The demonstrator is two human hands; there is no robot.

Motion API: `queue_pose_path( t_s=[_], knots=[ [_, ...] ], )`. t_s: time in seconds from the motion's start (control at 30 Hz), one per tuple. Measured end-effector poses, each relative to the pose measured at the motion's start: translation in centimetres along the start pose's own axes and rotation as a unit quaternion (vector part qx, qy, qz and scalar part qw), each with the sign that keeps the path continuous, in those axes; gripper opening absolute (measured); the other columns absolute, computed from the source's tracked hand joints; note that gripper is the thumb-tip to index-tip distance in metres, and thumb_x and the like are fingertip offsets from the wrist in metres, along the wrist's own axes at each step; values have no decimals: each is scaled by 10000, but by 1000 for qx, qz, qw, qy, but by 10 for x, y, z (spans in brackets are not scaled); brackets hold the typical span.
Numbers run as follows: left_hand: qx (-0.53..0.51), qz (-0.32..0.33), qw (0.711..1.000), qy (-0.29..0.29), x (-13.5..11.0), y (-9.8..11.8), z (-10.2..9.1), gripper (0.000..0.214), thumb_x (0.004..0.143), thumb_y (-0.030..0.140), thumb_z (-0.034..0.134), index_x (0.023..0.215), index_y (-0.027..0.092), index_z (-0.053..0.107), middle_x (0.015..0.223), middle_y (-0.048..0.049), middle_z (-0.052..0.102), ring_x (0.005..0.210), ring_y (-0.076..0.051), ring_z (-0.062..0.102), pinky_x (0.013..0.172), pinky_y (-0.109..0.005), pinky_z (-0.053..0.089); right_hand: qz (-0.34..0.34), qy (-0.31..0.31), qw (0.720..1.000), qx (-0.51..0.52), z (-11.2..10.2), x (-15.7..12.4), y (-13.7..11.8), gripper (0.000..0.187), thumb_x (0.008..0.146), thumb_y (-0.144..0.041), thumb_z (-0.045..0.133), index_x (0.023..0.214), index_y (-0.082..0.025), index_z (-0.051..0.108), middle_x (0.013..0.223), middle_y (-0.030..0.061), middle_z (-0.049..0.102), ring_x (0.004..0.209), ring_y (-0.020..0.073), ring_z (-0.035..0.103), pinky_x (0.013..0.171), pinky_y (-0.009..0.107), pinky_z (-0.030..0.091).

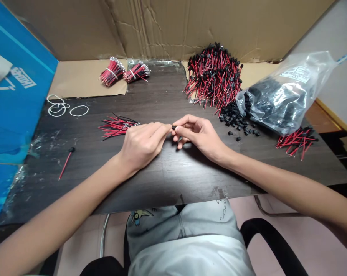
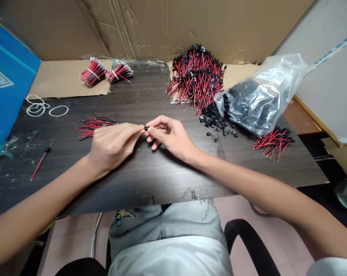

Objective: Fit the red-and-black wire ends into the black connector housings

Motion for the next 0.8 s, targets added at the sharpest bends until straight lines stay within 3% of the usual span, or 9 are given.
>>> queue_pose_path(
  t_s=[0.13, 0.2, 0.33, 0.43, 0.5, 0.6, 0.8],
  knots=[
    [33, -35, 999, 9, 2, -4, -1, 169, 1030, 212, 592, 1083, 165, 745, 851, -40, 803, 686, -159, 743, 627, -277, 514, -53, 52, 997, -20, -13, 2, -12, 305, 840, -429, 840, 943, -211, 654, 864, 14, 709, 754, 143, 702, 604, 256, 633],
    [41, -53, 998, 14, 0, -7, -1, 163, 1026, 218, 596, 1050, 171, 750, 820, -33, 798, 654, -158, 732, 609, -282, 501, -85, 60, 994, -45, -14, -1, -18, 278, 888, -413, 798, 1062, -239, 668, 931, 18, 727, 811, 159, 720, 637, 265, 637],
    [56, -88, 994, 15, -3, -13, 0, 200, 1032, 244, 572, 1005, 177, 758, 804, -27, 803, 635, -157, 737, 593, -272, 495, -143, 1, 970, -197, 1, -14, -23, 412, 1030, -404, 624, 1431, -315, 597, 1244, 50, 747, 1066, 201, 738, 862, 342, 651],
    [59, -79, 995, 11, -5, -13, 2, 237, 1033, 230, 544, 994, 178, 772, 802, -35, 806, 627, -163, 741, 592, -270, 504, -190, -50, 928, -316, 13, -20, -24, 390, 1066, -362, 551, 1437, -280, 640, 1415, 70, 693, 1261, 232, 676, 1062, 427, 592],
    [56, -63, 996, 16, -4, -12, 2, 230, 1032, 224, 552, 1053, 164, 772, 824, -42, 812, 639, -166, 748, 607, -270, 521, -205, -43, 917, -340, 11, -19, -26, 384, 1069, -349, 546, 1427, -265, 659, 1429, 78, 688, 1303, 240, 652, 1122, 462, 553],
    [52, -30, 998, 13, -2, -7, 1, 239, 1033, 231, 578, 1171, 132, 746, 862, -50, 819, 666, -165, 756, 639, -269, 540, -194, -8, 931, -308, -3, -12, -30, 376, 1073, -397, 554, 1408, -277, 675, 1426, 73, 690, 1305, 244, 653, 1109, 465, 558],
    [46, -11, 996, -79, 0, -4, 7, 325, 1043, 251, 541, 1290, 111, 699, 822, -63, 774, 706, -194, 720, 629, -313, 504, -165, 12, 960, -227, -23, 2, -31, 363, 1031, -526, 615, 1260, -275, 744, 1349, 54, 730, 1263, 241, 671, 1048, 447, 592]
  ],
)
Point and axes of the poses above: each hand's wrist, its own x-axis towards the middle knuckle, its own z-axis out of the palm, y = z × x, the point moved 5 cm from there along x, towards the middle knuckle
